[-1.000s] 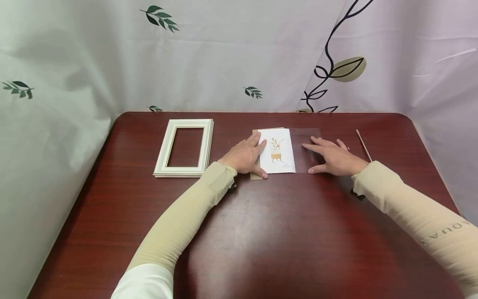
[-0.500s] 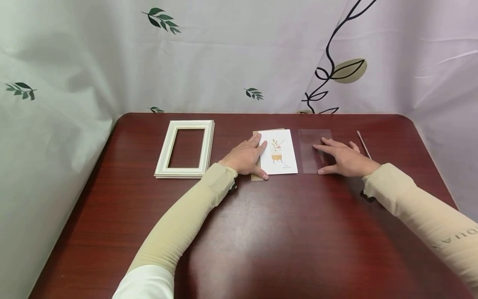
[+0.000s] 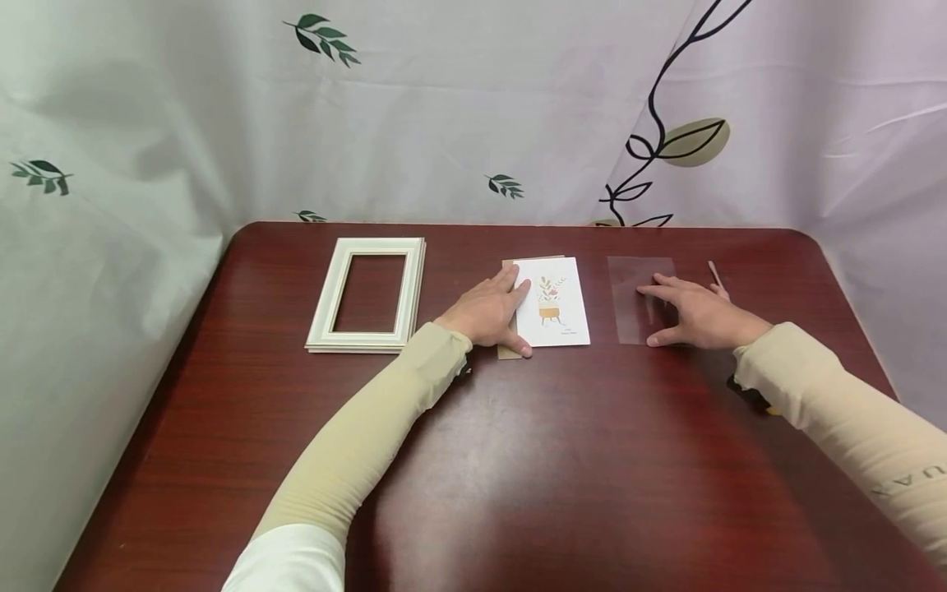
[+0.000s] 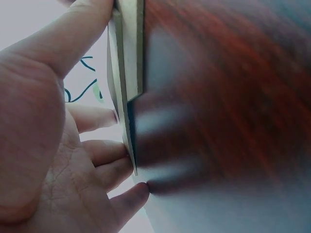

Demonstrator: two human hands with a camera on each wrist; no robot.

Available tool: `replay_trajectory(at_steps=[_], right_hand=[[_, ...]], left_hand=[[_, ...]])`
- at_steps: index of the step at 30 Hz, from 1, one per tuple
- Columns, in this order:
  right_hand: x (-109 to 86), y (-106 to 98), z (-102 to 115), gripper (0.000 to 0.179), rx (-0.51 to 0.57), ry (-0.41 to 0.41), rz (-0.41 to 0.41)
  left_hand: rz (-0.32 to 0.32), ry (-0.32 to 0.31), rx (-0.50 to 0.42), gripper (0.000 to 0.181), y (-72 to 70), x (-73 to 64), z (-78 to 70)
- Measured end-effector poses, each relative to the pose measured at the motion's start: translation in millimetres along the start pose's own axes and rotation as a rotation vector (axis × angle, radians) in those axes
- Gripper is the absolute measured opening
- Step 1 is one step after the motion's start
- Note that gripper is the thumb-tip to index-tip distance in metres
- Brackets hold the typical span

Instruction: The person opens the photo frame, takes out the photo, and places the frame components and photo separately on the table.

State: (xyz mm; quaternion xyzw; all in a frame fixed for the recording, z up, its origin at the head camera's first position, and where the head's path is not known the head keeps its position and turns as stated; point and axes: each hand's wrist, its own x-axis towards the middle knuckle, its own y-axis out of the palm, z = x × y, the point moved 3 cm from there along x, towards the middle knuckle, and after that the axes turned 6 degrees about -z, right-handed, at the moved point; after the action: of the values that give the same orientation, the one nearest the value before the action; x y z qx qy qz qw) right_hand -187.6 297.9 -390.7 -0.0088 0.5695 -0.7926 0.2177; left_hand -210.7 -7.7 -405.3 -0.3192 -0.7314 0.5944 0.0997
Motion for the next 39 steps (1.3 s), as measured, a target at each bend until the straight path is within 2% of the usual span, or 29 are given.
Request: replay_trajectory(at_steps=[8,13,16,21,27,33,39], right_hand=[[-1.4,-1.3,2.9,0.085,0.000,-0.025,-0.033],[6.1,-3.8,26.7,0.066,0.035,-0.086,-0.150],[14.5,-0.7,48.3,0.059,0.052,-0.129,-0.187],[29.1,12.4,81.4,0.063,0.045,-0.163,-0.161],[44.6,28.0,106.6,0.069,0.047,-0.221,-0.156],[56.1,33.2,122.2,0.075,0.043,-0.239,-0.133],[62.6,40.4,127.3,0.078,-0.003,-0.254,-0.052]], left_hand=[[0.005,0.007,0.006,0.119,0.5,0.4,-0.7],[-0.002,0.010,0.010,0.120,-0.3,0.4,-0.7],[-0.011,0.013,0.019,0.120,-1.1,0.3,-1.0],[-0.020,0.025,-0.007,0.121,-2.2,-0.3,-2.6],[-0.039,0.052,-0.045,0.122,-6.1,-1.9,-1.6],[-0.062,0.082,-0.087,0.130,-11.3,0.9,0.4],[-0.028,0.100,-0.054,0.132,-4.8,3.7,4.2]])
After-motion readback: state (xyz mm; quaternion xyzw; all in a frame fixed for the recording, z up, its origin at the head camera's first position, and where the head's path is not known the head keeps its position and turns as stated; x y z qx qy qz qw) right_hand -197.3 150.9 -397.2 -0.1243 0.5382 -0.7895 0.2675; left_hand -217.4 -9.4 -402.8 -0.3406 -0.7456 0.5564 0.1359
